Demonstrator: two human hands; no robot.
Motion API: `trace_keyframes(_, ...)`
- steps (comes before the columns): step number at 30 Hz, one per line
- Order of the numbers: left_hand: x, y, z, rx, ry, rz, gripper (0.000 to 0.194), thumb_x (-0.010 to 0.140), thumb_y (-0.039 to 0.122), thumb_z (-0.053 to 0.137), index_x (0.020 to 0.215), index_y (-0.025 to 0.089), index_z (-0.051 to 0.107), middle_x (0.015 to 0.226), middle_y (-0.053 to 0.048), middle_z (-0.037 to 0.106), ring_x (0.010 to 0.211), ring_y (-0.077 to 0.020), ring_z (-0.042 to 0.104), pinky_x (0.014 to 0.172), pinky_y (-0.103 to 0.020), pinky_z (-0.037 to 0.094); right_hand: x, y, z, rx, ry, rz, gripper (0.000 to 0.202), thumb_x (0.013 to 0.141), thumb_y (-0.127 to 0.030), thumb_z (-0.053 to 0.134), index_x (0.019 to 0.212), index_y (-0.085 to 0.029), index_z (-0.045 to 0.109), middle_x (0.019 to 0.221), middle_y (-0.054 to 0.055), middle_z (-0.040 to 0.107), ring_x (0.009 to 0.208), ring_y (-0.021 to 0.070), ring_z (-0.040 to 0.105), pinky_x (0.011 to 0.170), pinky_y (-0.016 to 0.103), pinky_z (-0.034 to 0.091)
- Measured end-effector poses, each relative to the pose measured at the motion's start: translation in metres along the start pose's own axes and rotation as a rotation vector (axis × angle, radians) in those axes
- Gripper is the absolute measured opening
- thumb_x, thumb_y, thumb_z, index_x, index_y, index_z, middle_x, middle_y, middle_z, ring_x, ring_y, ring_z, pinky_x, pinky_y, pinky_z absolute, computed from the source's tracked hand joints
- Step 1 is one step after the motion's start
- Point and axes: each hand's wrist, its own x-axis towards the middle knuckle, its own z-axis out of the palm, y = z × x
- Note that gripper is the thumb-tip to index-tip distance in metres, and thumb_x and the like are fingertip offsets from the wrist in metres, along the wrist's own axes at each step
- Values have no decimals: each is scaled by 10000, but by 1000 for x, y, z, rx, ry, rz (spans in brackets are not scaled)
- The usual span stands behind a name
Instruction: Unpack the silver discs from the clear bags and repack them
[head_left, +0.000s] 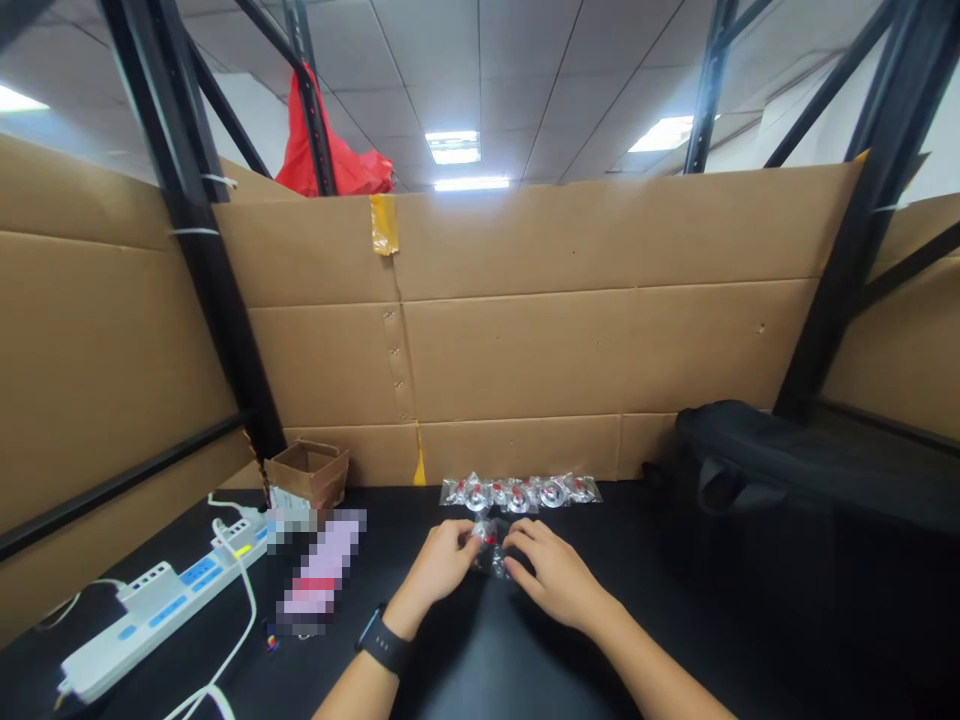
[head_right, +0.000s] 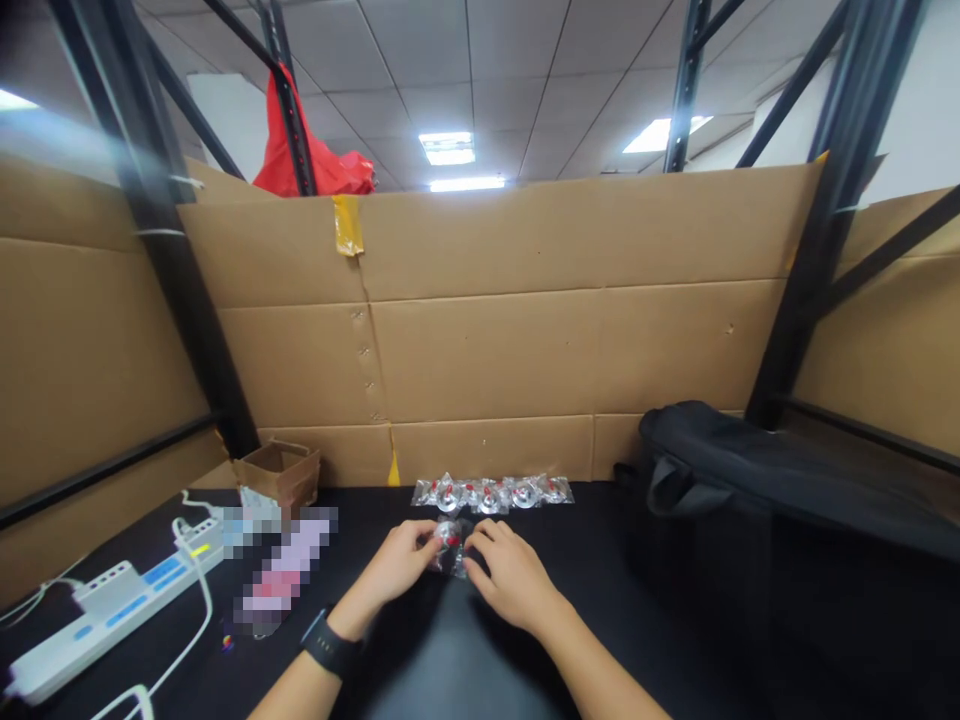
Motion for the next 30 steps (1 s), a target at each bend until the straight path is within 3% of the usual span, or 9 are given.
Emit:
trace_keyframes(3,0,-5,0,-3,-13,-24,309,898,315,503,1065,176,722,860,-39,746,740,-179,660,697,-254,441,-7,8,2,25,-60,36,235,981,-359,476,999,-252,685,1043,45,657,964,218,595,879,334,479)
trace_keyframes(7,-3,-15,0,101,-50,-64,454,867,270,554,1313,191,585,902,-44,735,831,-195,676,785,-277,461,-9,23,7,53,-136,66,241,959,-339,516,1063,-226,701,1066,67,657,994,224,587,918,334,455)
trace_keyframes(10,-5,-20,-4,271,-21,-8,519,857,337,605,1363,235,546,1203,-91,668,1092,-258,613,936,-356,434,-8,29,13,45,-156,64,253,963,-315,507,1093,-226,705,1102,78,643,1026,228,566,939,353,438)
trace_keyframes(13,-7,-24,-9,333,-118,115,557,850,516,631,1362,312,549,1425,-68,532,1293,-316,466,1054,-454,354,-9,30,17,4,-120,105,242,958,-314,520,1090,-260,715,1225,86,594,1132,256,509,971,417,399)
trace_keyframes(16,-7,-27,-11,303,-227,178,704,746,564,741,1374,323,531,1401,-62,553,1311,-324,442,1079,-467,329,-9,28,23,-1,-81,160,208,940,-302,559,1060,-307,729,1321,74,538,1221,276,447,976,459,363)
trace_keyframes(24,-5,-24,-6,192,-220,212,815,655,337,847,1388,339,490,1174,-24,651,1123,-275,555,1000,-402,389,-1,23,42,83,-21,259,177,862,-345,709,1025,-391,759,1362,46,520,1256,294,408,966,466,339)
trace_keyframes(30,-4,-25,-7,108,-247,221,847,644,295,838,1405,339,467,1171,-4,660,1111,-247,571,1023,-377,382,3,22,36,-17,104,20,317,798,-314,793,1093,-414,736,1460,19,471,1312,303,348,1019,468,309)
